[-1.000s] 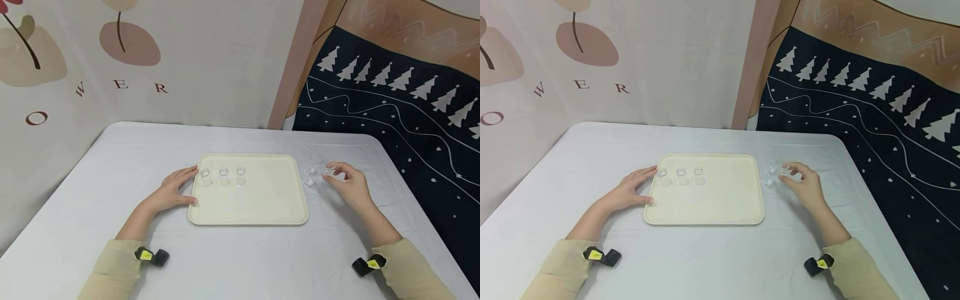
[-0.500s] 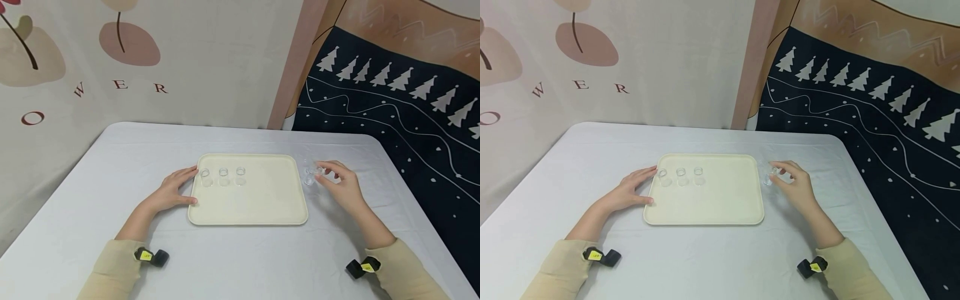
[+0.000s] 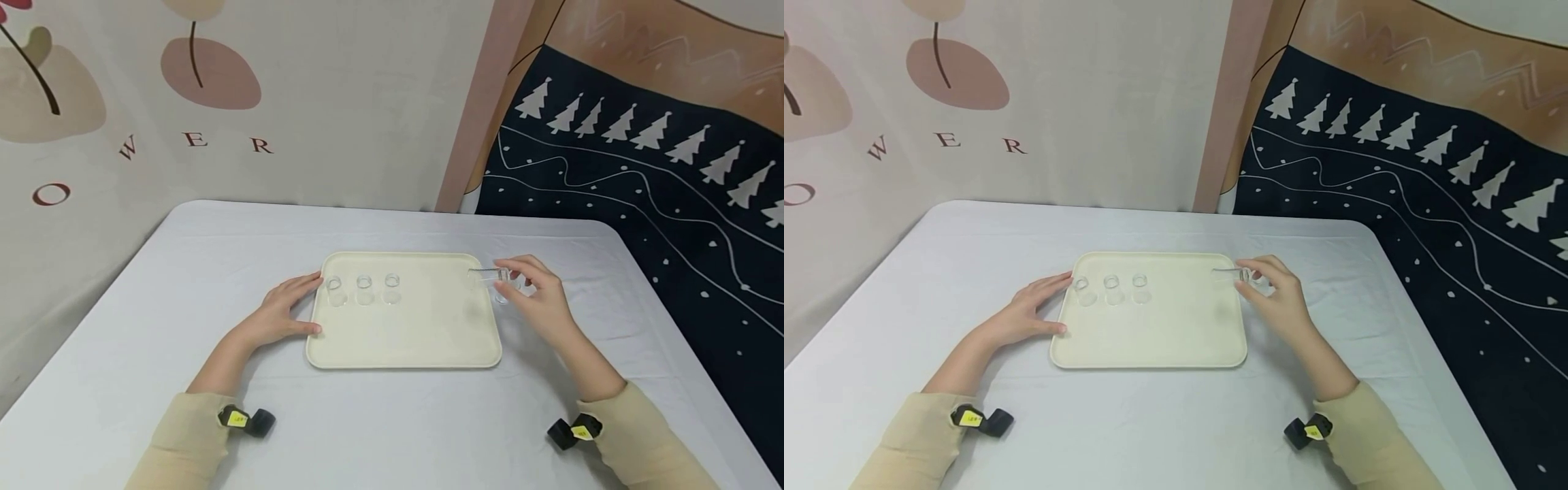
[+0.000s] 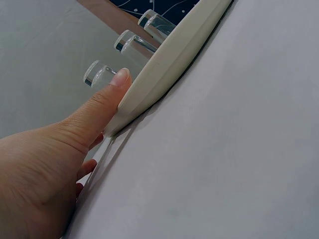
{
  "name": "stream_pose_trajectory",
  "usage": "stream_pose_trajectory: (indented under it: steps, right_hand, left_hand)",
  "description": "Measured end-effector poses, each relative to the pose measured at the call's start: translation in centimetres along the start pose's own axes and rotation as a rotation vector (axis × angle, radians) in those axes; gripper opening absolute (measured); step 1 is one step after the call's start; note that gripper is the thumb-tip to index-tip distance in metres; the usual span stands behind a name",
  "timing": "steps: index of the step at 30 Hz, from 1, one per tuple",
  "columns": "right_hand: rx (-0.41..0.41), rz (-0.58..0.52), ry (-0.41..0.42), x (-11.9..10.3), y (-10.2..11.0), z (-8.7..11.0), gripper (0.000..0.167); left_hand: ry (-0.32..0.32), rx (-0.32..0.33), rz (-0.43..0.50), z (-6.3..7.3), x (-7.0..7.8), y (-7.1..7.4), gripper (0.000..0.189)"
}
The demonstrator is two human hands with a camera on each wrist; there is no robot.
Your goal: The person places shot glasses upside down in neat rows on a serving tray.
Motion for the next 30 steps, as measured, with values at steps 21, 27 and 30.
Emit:
stream_pose_trajectory:
  steps: [21,27,30]
  right_hand:
    - [-0.075,-0.117,0.02,-2.0,-6.0,-1.8,0.03]
    - [-0.085,-0.158,-0.002,-2.1,-7.8,-2.4,0.029]
    - [-0.098,-0.163,-0.02,-1.8,-8.7,-2.6,0.028]
  left_hand:
    - [0.013,-0.001,0.002,0.0,-0.1,-0.1,0.1]
    - [0.007,0.0,-0.001,0.0,-0.1,-0.1,0.1]
    - [0.003,0.002,0.0,0.0,-0.1,-0.1,0.1]
Point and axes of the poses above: each hand's wrist, its own z-axis away from the middle knuckle, its own y-axis out of the back of the hand, x = y × z, the point moved 9 cm from there along -z, towards the middle knuckle, and after that the axes turned 1 degree about y, right-handed, at the moved point
